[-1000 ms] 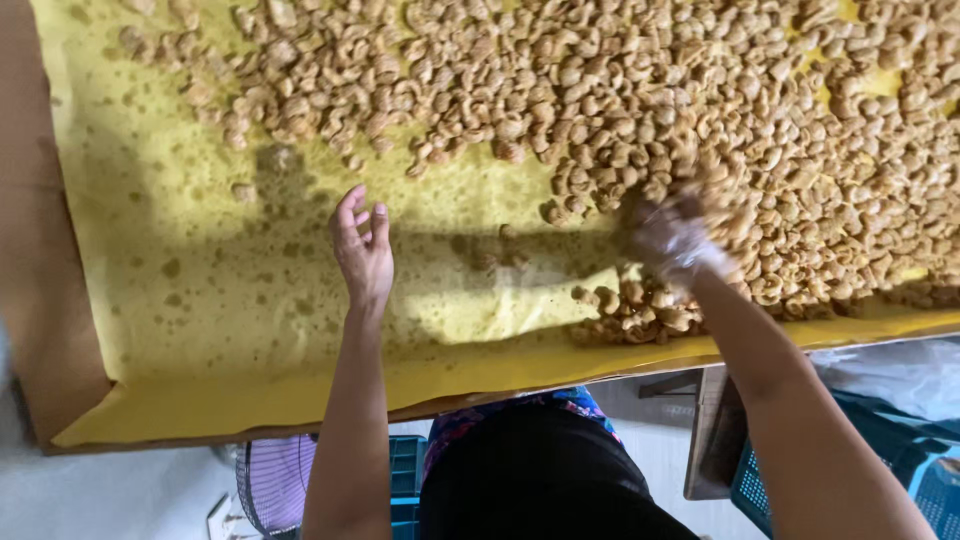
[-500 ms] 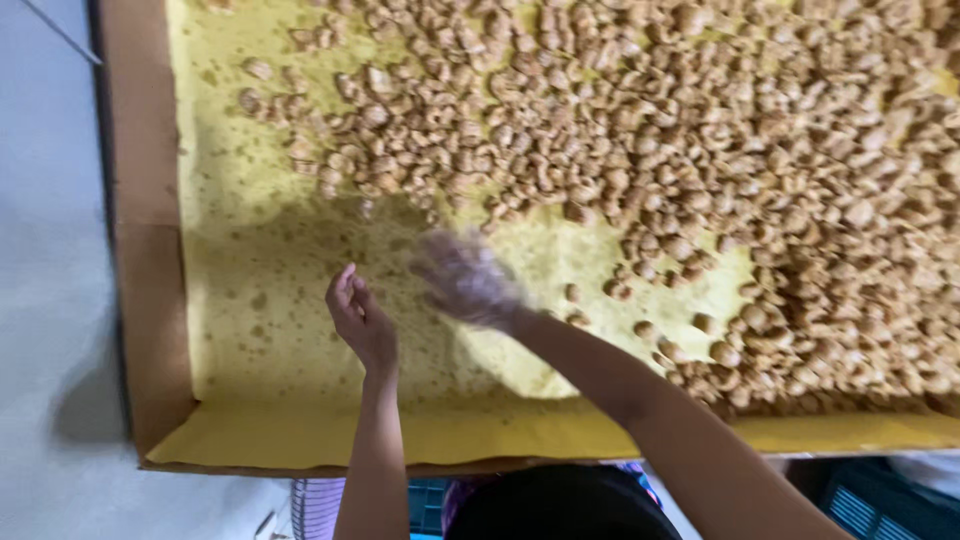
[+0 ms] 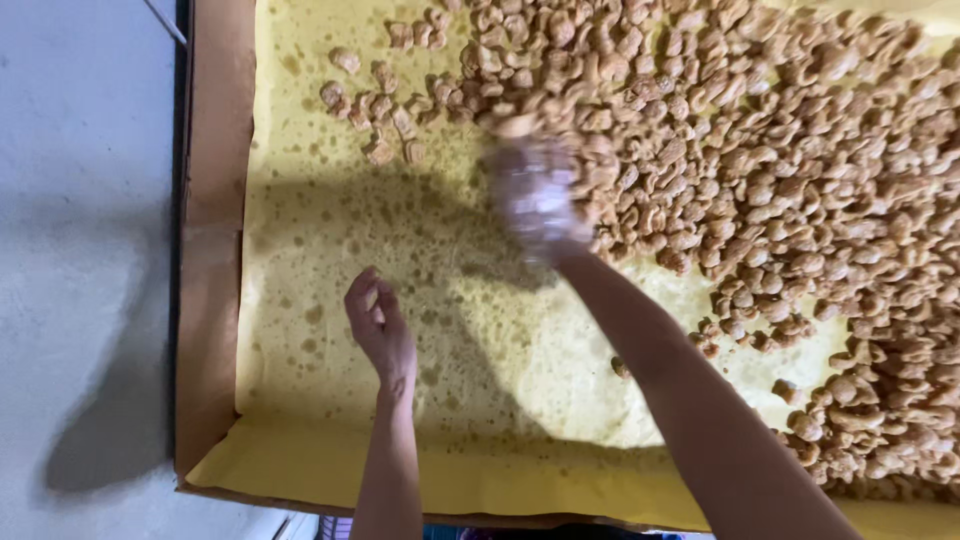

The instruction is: The person scoops cashews from a yellow mat into clear plastic bags, weighs each bag on a digital scale, and places the filled bags into a blue basket. The person repeats this process multiple times, handling the cashews by hand and using the scale to measure portions.

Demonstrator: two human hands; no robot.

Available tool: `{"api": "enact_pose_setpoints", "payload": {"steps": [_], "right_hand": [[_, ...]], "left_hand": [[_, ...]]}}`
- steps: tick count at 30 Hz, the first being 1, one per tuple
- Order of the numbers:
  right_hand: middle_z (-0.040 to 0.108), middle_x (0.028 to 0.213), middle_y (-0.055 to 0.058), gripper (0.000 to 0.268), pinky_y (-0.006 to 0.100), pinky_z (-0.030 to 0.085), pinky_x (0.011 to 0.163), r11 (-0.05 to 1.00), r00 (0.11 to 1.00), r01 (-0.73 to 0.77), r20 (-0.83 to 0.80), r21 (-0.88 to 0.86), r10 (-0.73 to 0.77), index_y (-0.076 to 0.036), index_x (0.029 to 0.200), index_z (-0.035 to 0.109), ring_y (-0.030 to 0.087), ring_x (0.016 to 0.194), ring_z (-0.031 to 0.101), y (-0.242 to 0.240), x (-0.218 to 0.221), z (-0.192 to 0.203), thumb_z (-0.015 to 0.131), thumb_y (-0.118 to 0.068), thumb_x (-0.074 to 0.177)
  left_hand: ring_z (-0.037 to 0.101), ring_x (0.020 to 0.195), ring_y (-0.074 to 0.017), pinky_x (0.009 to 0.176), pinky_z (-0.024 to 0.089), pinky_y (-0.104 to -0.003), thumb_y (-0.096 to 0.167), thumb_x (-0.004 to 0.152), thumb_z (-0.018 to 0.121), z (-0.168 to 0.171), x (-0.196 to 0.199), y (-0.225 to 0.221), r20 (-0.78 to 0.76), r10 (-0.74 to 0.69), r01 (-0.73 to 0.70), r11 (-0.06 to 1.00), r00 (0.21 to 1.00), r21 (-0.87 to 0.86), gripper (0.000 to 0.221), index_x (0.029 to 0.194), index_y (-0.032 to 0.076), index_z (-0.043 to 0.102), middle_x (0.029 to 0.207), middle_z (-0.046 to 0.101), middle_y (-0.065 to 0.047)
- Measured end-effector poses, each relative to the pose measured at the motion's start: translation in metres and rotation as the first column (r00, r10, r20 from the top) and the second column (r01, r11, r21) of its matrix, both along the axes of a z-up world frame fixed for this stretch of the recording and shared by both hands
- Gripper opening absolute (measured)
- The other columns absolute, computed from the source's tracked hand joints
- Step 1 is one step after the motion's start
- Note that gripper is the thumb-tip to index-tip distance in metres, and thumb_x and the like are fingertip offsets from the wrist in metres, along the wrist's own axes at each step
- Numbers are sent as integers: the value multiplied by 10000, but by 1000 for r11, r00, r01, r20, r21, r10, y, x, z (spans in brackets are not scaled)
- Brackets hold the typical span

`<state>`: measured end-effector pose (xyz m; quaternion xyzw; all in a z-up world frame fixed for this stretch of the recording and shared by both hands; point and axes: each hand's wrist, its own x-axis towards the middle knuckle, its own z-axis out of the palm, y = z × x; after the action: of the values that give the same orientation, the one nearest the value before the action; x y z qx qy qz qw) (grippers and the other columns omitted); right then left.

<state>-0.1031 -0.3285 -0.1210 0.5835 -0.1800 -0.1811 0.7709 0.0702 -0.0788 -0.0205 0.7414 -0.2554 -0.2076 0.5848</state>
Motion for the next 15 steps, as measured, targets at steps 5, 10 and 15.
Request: {"api": "enact_pose_setpoints", "payload": {"steps": [5, 10, 15], "right_hand": [[356, 1601, -9, 591, 595, 290, 1199, 830, 559, -330, 802, 450, -213, -399, 1589, 402, 245, 1495, 354, -72, -191, 49, 639, -313, 1054], [407, 1574, 52, 555, 609, 293, 1165, 745, 121, -107, 752, 658, -648, -362, 1507, 471, 391, 1468, 393, -82, -242, 61, 501, -292, 957], [440, 1556, 67, 439, 580, 259, 1263, 474, 163, -779, 862, 412, -481, -211, 1482, 479, 282, 1502, 371, -44, -12, 47, 484, -294, 1051]], "left_hand": [[572, 1209, -204, 981, 550, -343, 37, 1091, 483, 2, -15, -44, 74, -146, 151, 986, 987, -76, 313, 1398, 67, 537, 1357, 521, -100], [607, 1168, -218, 920, 547, -349, 54, 1088, 541, 9, -11, -75, 92, -84, 90, 994, 992, -64, 271, 1354, 81, 583, 1308, 583, -106], [597, 1272, -237, 1001, 541, -356, 112, 1093, 509, 15, 13, -97, 109, -45, 56, 994, 993, -94, 313, 1398, 71, 561, 1417, 560, -120]]}}
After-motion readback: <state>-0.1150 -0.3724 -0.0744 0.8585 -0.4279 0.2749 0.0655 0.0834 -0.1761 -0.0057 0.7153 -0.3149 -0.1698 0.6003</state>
